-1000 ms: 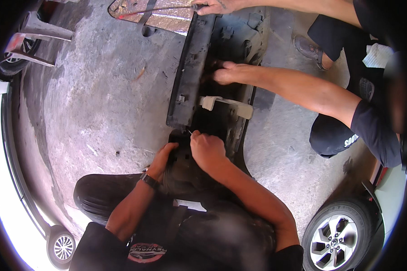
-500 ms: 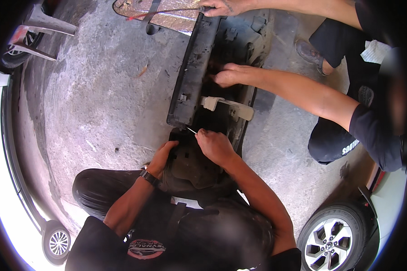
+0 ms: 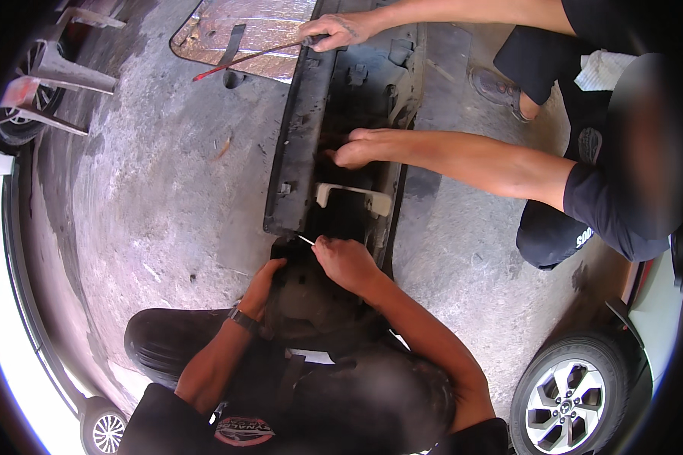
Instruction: The person uses a screwdriver to remove screws and clips from a black car bumper lying on the floor. They work alongside another person to detach the bumper cover and separate the internal components.
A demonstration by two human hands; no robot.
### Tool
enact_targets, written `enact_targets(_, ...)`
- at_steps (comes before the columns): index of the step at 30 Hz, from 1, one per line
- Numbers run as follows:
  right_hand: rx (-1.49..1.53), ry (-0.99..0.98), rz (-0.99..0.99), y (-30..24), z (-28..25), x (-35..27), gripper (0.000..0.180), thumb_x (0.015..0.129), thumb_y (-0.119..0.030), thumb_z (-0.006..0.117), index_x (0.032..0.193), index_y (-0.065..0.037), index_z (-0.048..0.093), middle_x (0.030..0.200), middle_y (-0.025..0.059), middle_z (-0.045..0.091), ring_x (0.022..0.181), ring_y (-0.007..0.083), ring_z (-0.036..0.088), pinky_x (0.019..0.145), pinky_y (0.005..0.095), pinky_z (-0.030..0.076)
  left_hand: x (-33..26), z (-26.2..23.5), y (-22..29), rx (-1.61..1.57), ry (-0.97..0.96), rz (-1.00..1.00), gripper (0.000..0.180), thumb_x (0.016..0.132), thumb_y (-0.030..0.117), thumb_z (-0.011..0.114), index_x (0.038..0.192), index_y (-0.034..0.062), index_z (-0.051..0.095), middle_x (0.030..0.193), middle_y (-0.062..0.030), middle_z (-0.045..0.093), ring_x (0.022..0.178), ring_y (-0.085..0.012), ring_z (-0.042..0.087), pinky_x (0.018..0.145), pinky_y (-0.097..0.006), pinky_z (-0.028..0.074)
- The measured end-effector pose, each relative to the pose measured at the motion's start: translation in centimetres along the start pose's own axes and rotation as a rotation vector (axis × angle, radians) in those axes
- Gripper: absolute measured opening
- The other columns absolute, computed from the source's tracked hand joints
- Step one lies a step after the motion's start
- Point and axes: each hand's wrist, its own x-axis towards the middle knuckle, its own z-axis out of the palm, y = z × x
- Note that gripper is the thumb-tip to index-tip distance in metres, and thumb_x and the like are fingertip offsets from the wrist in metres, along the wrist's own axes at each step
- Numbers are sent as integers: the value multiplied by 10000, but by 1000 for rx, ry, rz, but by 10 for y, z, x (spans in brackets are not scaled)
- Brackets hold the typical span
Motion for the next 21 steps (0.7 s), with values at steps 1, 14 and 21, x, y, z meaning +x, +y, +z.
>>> enact_targets(1, 6, 13, -6, 0, 1, 0, 221, 976, -220, 519, 851, -51, 585, 666, 147, 647, 580, 327, 668, 510, 423, 554, -2, 2, 1, -4, 4, -12, 385, 966, 312, 554, 1186, 1, 614, 1072, -113, 680, 950, -212, 675, 869, -351, 555)
enact_targets(14, 55, -20, 17, 2, 11, 0, 228, 987, -235, 494, 888, -50, 581, 643, 115, 645, 561, 285, 673, 491, 384, 549, -9, 17, 11, -42, 92, -120, 371, 973, 337, 542, 1169, 31, 621, 1057, -94, 683, 931, -194, 675, 854, -339, 553)
enact_targets(21, 75, -17, 15, 2, 6, 1, 215, 983, -222, 494, 878, -54, 577, 640, 115, 649, 558, 277, 675, 483, 379, 545, -4, 10, 8, -6, 122, -96, 371, 973, 340, 545, 1170, 35, 620, 1053, -79, 683, 931, -183, 673, 844, -331, 553)
